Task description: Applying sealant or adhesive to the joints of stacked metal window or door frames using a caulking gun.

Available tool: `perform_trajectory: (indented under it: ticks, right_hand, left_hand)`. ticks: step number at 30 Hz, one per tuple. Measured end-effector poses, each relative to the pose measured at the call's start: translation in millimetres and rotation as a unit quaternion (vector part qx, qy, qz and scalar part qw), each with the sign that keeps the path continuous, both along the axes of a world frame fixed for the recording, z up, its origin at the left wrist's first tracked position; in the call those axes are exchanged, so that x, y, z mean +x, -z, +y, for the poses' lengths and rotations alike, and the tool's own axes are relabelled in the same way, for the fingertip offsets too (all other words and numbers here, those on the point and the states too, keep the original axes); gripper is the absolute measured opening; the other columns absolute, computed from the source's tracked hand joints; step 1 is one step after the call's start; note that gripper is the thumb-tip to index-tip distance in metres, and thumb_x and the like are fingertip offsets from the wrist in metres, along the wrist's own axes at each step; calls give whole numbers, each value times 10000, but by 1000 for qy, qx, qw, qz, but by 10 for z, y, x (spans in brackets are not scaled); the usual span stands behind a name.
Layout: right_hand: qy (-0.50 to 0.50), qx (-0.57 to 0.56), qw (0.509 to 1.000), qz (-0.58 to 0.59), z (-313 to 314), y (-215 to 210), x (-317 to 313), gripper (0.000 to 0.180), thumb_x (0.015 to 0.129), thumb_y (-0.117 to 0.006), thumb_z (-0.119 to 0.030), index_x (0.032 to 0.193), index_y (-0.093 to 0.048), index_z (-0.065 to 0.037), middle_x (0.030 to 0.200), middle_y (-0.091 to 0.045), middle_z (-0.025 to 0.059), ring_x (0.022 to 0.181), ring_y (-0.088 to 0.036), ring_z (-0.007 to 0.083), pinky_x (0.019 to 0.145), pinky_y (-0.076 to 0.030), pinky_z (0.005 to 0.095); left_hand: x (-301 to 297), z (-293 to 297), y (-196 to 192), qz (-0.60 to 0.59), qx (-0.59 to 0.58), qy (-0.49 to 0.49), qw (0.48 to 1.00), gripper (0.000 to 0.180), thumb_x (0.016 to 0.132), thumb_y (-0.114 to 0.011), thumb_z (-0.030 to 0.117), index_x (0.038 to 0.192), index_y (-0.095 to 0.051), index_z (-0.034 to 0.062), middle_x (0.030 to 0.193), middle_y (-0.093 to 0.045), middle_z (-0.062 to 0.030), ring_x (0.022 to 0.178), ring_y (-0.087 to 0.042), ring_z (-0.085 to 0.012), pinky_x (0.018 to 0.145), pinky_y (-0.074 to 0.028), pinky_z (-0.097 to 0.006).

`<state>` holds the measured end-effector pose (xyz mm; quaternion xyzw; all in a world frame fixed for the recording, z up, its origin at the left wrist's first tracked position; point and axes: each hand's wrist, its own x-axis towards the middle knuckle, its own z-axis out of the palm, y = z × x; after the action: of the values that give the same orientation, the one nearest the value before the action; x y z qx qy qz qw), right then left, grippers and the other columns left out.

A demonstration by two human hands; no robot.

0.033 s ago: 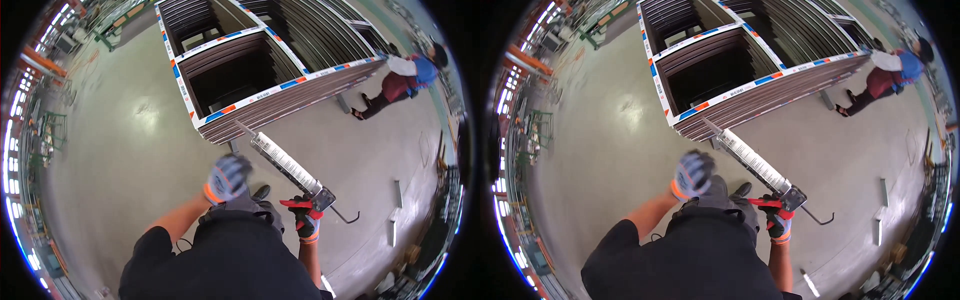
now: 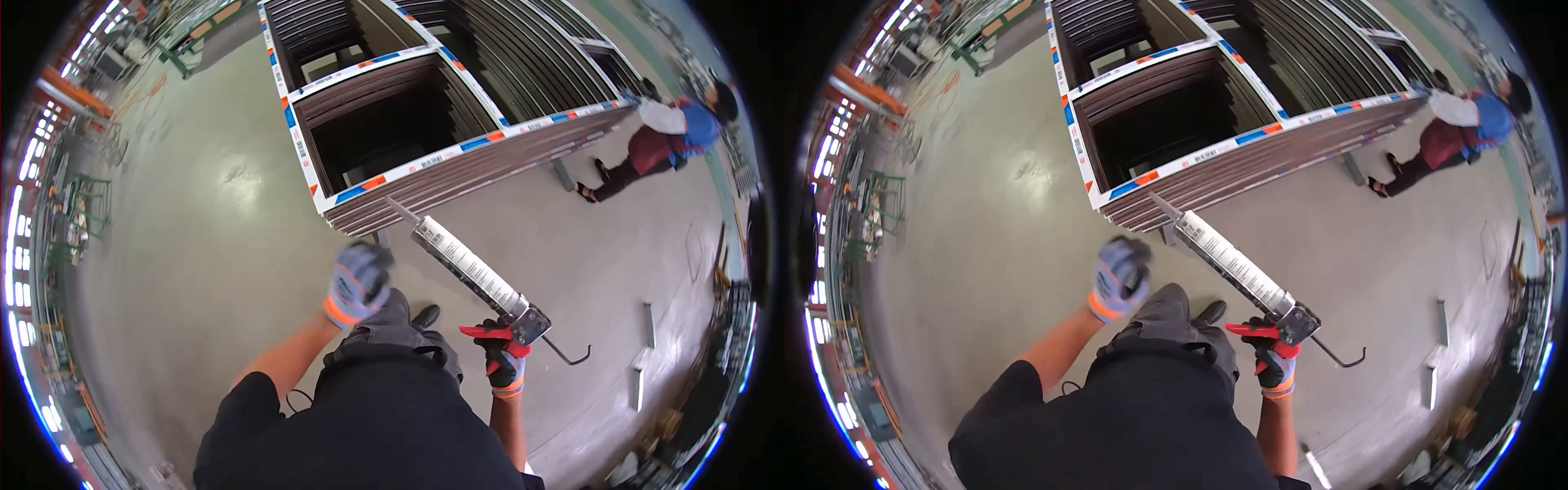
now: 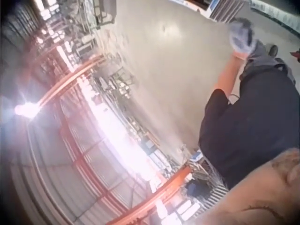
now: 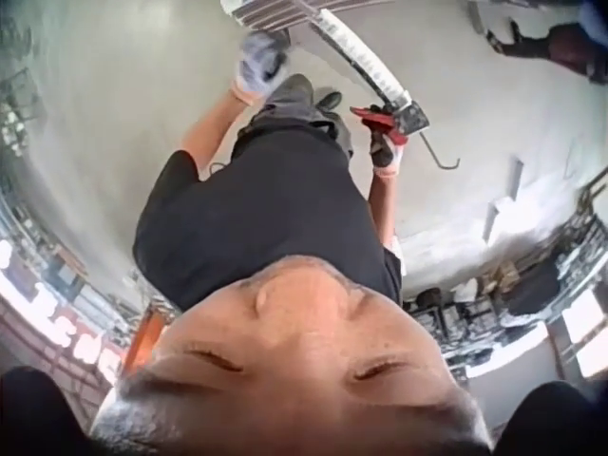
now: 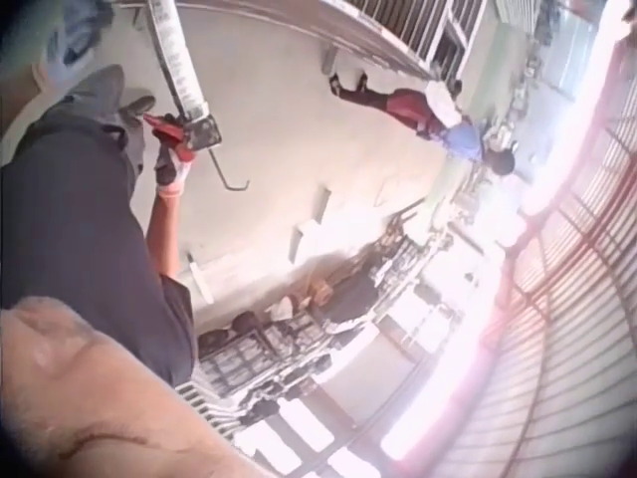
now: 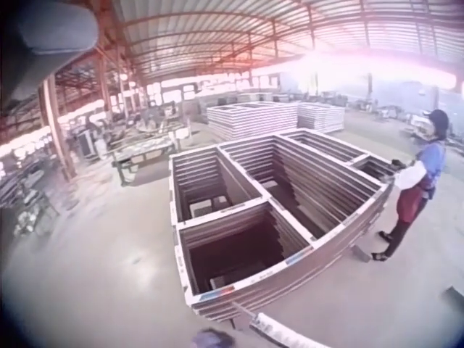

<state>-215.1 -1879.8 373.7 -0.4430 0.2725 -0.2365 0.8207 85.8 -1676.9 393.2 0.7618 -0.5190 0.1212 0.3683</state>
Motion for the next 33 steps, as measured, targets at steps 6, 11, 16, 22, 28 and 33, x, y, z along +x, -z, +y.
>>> perform_trajectory:
  ticks: [6,11,16,22,28,33]
  right_hand:
    - [-72,6,997,34,-1207,132,852,818,686,-845,-204,1404,-488,-42,1269,-641,203,1155,-657,399,917,-576,487]
    - [-114,-25,992,51,-1691,109,1775,770,709,-765,-173,1407,-488,-2,1267,-646,226,1148,-661,410,921,-575,498]
    - [-110,-46,987,104,-1909,124,2479,761,735,-718,-195,1419,-478,37,1265,-650,229,1128,-673,396,911,-582,484]
    - [-178,-74,970,145,-2265,223,3087,769,750,-717,-239,1426,-471,33,1263,-649,227,1125,-676,381,920,-581,481]
    - [-219,-40,963,152,-2494,177,3504,739,766,-686,-192,1433,-460,33,1260,-647,240,1124,-673,373,938,-574,481]
    - [-241,-44,957,154,-2629,186,3606,694,768,-638,-118,1421,-467,43,1266,-643,247,1130,-668,371,956,-567,463]
  left_hand:
    - [1369,147,1050,250,-89,-428,864,428,898,-738,80,1298,-614,-8,1246,-684,-138,1154,-646,-254,1025,-488,-350]
    - [2408,254,1932,483,-90,-521,698,620,877,-805,370,1312,-600,-22,1223,-685,-209,1097,-688,-301,948,-535,-381]
    - [2617,-102,2071,449,115,-550,695,694,732,-869,411,1276,-625,56,1188,-712,-194,1120,-667,-380,980,-522,-454]
    - [2600,-25,2063,515,133,-552,642,566,734,-843,332,1199,-671,60,1190,-708,-194,1092,-678,-375,966,-541,-449]
    - [2706,-168,1770,458,267,-591,608,512,714,-834,352,1095,-689,41,1116,-726,-188,1036,-698,-373,932,-560,-441]
    - [2751,-55,1829,440,326,-568,614,493,688,-873,328,1036,-692,28,1057,-733,-203,1003,-700,-382,895,-565,-444]
